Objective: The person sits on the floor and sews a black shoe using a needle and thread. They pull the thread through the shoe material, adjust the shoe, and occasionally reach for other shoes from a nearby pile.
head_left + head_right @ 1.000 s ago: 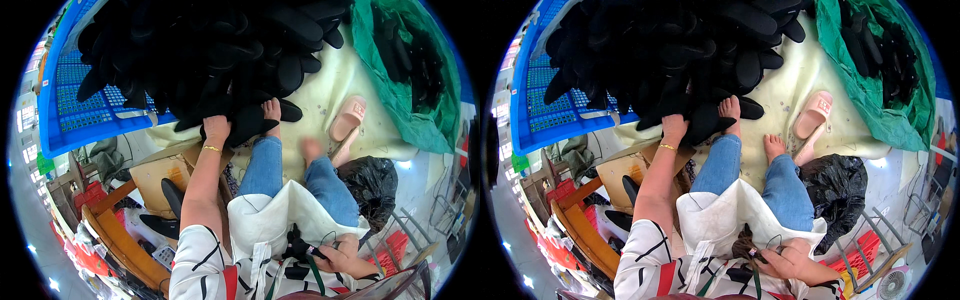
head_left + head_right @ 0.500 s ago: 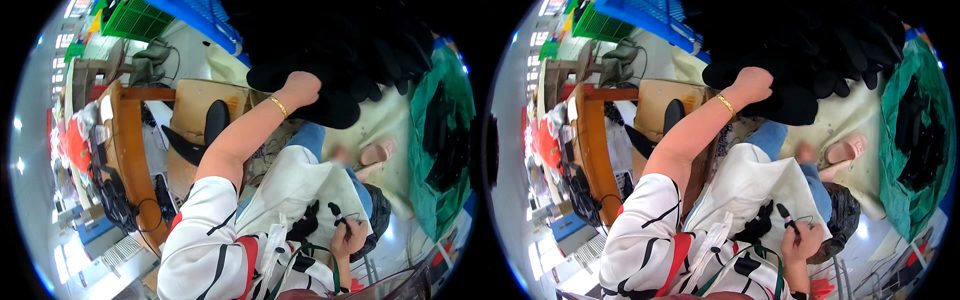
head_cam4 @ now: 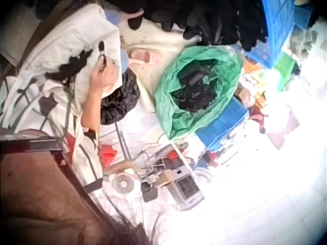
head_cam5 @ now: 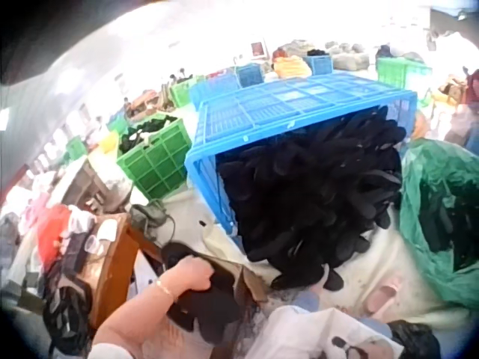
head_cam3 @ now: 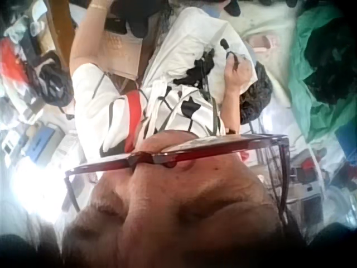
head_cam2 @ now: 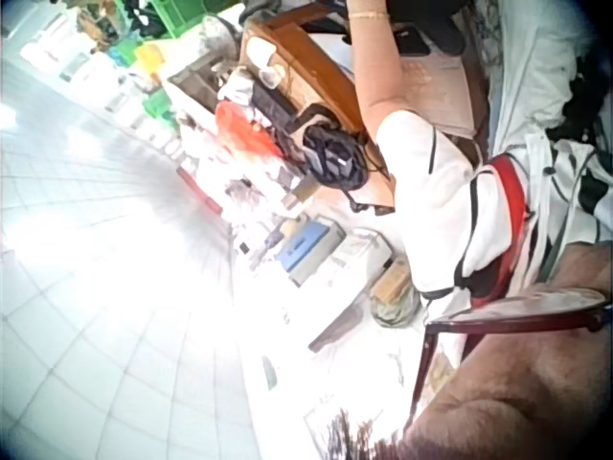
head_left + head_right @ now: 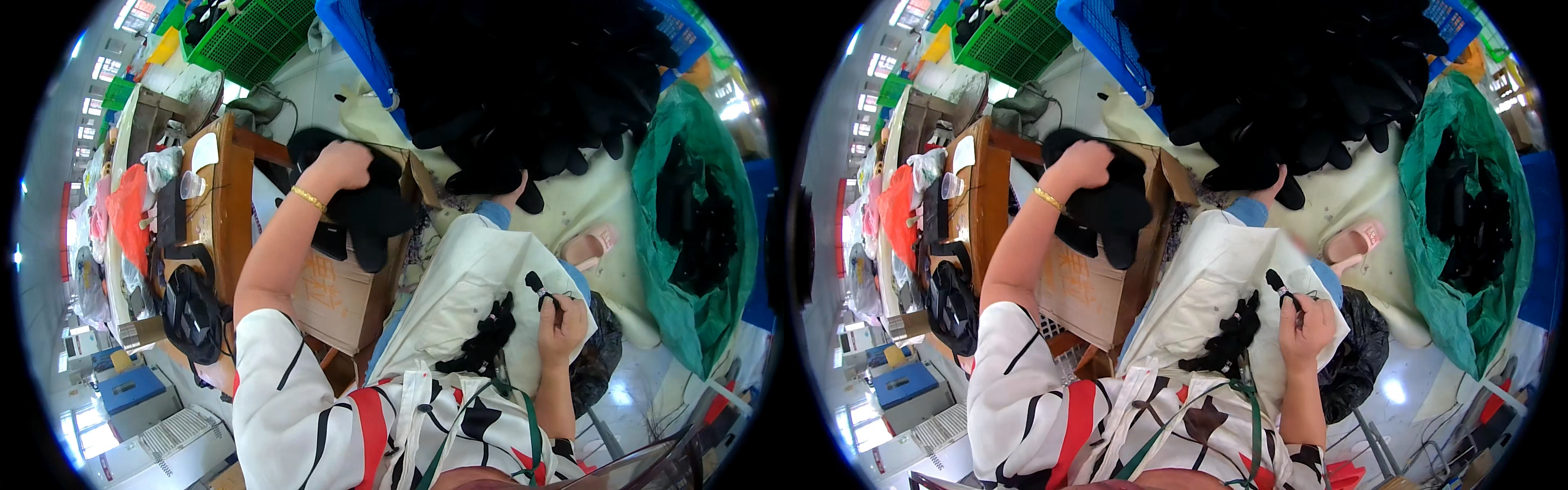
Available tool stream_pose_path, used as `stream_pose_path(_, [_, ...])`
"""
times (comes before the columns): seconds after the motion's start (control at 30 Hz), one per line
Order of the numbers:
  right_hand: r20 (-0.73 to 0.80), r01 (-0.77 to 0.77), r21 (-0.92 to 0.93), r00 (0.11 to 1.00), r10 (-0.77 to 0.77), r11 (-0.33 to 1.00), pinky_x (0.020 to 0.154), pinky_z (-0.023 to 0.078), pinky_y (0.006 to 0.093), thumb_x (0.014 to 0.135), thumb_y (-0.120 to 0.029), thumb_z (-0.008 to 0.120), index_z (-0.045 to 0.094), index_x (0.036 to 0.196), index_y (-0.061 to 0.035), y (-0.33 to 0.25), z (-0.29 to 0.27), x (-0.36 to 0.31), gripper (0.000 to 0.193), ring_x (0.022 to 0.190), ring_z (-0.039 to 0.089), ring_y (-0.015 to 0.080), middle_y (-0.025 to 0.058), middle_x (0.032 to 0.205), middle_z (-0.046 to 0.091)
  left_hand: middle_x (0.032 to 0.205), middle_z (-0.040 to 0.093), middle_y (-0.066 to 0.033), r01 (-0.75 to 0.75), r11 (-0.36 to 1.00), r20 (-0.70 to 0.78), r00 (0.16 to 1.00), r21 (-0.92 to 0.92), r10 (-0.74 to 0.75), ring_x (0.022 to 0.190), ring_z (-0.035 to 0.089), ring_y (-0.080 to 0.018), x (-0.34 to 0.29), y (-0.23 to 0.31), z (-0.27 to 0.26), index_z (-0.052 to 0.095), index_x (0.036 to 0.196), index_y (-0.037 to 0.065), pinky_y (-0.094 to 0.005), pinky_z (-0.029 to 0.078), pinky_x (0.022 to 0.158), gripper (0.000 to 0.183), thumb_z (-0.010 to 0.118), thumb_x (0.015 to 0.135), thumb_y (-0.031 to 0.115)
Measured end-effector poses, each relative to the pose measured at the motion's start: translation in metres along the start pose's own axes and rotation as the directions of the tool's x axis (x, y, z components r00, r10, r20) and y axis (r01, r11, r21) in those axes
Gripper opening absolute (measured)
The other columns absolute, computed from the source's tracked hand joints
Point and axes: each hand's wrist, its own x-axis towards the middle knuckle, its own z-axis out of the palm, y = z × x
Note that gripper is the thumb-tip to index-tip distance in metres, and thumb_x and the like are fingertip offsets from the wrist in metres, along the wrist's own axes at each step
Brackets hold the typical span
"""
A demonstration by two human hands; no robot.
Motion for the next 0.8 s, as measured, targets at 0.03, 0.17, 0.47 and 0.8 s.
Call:
stream_pose_path(0.03, [-0.016,0.022,-0.001,1.0,-0.022,1.0,0.045,0.029,0.0292,0.08,-0.004,0.073,0.064,0.089,-0.002,0.0,0.001,0.001,0.012,0.05,0.04,0.015,0.0034,0.063,0.044,0.093,0.07,-0.0172,0.075,0.997,0.023,0.997,0.011,-0.075,0.092,0.066,-0.0348,-0.001,-0.014,0.029,0.072,0.083,0.003,-0.0437,0.052,0.085,0.023,0.057,0.074,0.017])
stream_pose_path(0.17, [0.002,0.009,-0.007,1.0,-0.009,1.0,0.047,0.031,0.0294,0.082,-0.005,0.072,0.064,0.09,-0.002,0.002,0.002,-0.005,0.012,0.053,0.042,0.016,0.0043,0.065,0.046,0.097,0.068,-0.022,0.222,0.972,0.016,0.975,-0.079,-0.222,0.096,0.064,-0.0373,-0.01,-0.063,0.146,0.071,0.085,0.0,-0.0432,0.053,0.084,0.023,0.057,0.076,0.016])
stream_pose_path(0.47, [-0.011,0.005,-0.072,1.0,-0.005,0.997,0.048,0.032,0.0347,0.074,-0.005,0.076,0.065,0.086,-0.0051,0.002,0.0,-0.004,0.016,0.053,0.044,0.0219,0.0059,0.063,0.047,0.094,0.068,-0.0182,0.327,0.944,0.024,0.945,-0.034,-0.327,0.091,0.067,-0.0345,-0.063,-0.027,0.109,0.071,0.083,0.002,-0.0431,0.055,0.079,0.02,0.064,0.074,0.018])
stream_pose_path(0.8, [-0.017,-0.004,0.01,1.0,0.004,1.0,0.047,0.034,0.0353,0.071,-0.005,0.076,0.065,0.085,-0.0053,0.004,-0.005,0.004,0.017,0.053,0.046,0.0231,0.0062,0.061,0.05,0.106,0.067,-0.0167,0.135,0.98,0.185,0.969,0.148,-0.162,0.101,0.066,-0.0342,-0.078,-0.036,0.109,0.067,0.101,0.003,-0.0411,0.054,0.087,0.023,0.066,0.079,0.011])
